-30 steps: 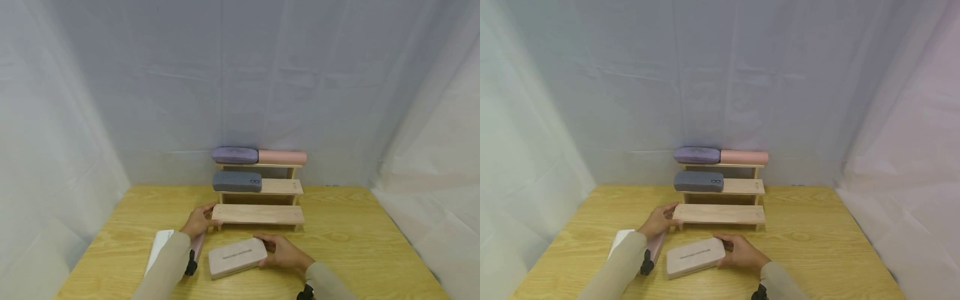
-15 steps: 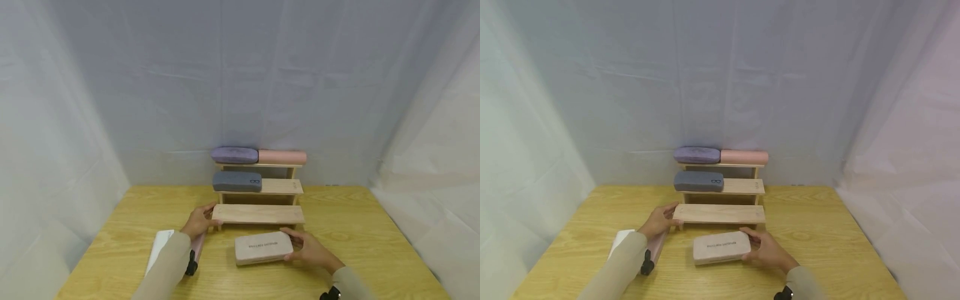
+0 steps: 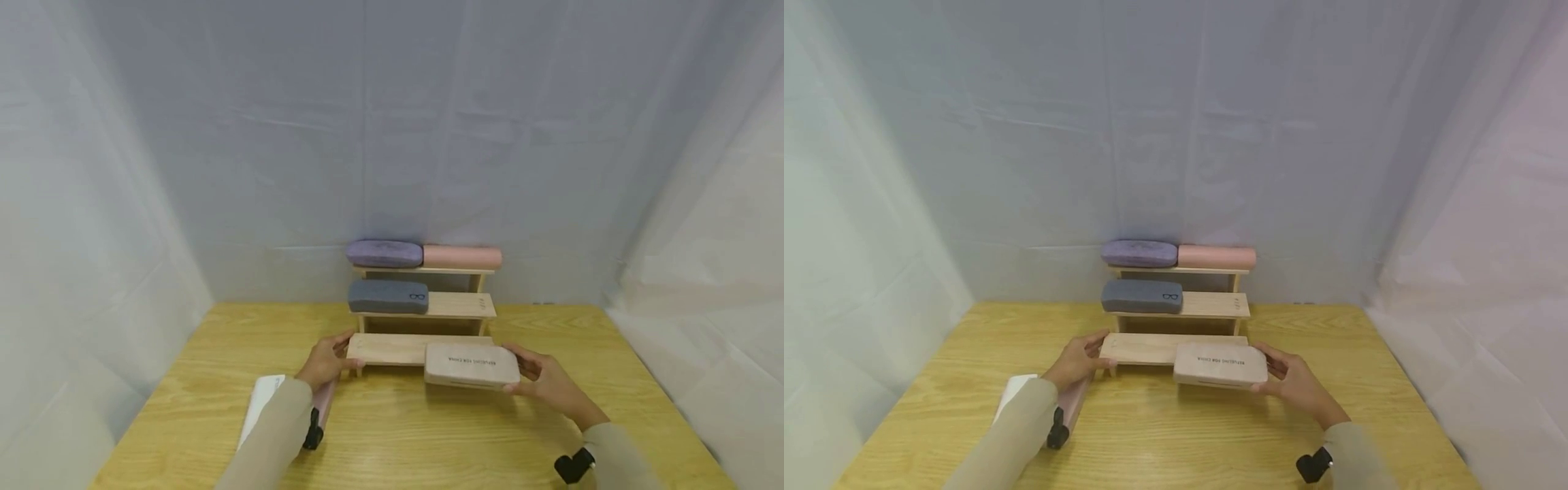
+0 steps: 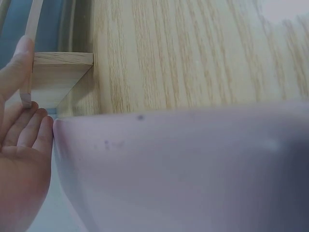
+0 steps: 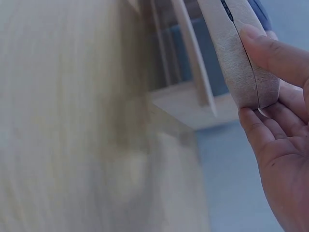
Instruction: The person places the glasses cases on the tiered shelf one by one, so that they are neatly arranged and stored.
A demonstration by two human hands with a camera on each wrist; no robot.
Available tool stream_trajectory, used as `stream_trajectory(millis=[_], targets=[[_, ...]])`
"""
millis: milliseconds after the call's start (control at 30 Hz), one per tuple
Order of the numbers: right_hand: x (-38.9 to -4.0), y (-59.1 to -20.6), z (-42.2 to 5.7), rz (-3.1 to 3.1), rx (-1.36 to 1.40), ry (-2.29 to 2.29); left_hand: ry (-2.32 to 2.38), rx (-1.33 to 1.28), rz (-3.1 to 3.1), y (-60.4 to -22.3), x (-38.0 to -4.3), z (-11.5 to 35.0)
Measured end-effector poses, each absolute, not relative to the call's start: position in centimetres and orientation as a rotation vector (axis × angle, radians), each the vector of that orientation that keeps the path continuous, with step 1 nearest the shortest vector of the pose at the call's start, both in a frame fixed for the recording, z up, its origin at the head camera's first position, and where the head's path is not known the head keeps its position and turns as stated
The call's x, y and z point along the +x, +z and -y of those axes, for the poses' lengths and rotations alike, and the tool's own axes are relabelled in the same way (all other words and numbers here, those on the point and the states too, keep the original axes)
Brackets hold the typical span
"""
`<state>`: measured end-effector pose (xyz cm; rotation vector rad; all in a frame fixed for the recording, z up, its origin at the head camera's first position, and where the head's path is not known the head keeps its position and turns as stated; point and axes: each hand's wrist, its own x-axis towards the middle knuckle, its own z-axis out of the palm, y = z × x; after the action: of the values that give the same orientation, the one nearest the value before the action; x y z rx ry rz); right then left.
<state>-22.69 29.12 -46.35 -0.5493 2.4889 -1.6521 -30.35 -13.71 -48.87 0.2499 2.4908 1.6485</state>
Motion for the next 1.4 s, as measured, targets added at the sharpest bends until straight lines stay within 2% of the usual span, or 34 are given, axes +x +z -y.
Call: stream_trajectory(millis=[267,700,1400], targets=[[-23.9,-44.0,-30.8,-2.619,-0.466,-1.579,1.649,0.261,-2.502,-48.7,-30.2,13.7],[-28.0,-40.9,-31.3,-2.65,-0.407,-1.539,1.659,0.246,-2.493,-49.0,-30.2,13.8],[-31.8,-41.2,-30.0,-2.5,-0.439,-1.542,1.659,0.269,-2.498,-48.8,-30.0,13.5]])
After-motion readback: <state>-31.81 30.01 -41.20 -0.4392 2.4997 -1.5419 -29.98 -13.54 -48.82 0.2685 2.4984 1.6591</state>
